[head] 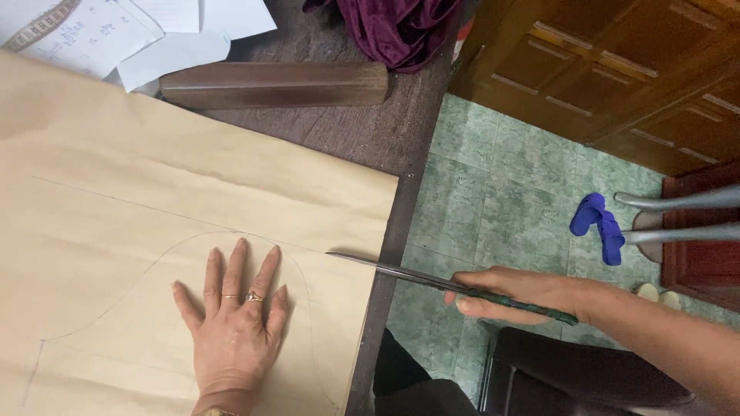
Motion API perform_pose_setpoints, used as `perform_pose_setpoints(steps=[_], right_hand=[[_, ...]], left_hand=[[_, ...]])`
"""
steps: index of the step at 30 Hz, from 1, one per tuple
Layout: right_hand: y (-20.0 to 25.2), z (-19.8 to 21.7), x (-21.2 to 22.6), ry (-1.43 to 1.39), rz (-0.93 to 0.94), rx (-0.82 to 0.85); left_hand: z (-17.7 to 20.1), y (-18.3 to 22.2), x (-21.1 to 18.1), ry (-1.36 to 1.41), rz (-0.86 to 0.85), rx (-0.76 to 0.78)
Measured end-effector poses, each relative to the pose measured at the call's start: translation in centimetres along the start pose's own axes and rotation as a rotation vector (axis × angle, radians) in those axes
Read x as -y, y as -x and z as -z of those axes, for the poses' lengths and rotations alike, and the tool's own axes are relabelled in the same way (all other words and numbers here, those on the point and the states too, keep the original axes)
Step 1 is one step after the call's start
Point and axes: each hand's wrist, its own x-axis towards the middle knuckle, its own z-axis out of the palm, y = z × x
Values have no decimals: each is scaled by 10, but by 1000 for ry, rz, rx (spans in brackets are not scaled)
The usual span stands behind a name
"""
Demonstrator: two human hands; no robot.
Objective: Cutting a garment pattern out of brown paper using large fabric scissors
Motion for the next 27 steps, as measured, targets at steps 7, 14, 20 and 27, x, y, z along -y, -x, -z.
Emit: perform_pose_setpoints(steps=[7, 14, 20, 27], right_hand=[[7, 6, 8, -4, -47, 61], [9, 7, 14, -19, -149, 64], [5, -2, 0, 36, 24, -17], [5, -2, 0, 5, 35, -23]], left_hand=[[-1, 0, -1, 17, 20, 33], [-4, 1, 0, 12, 37, 42], [-3, 1, 0, 7, 17, 2], [-2, 0, 0, 18, 21, 14]])
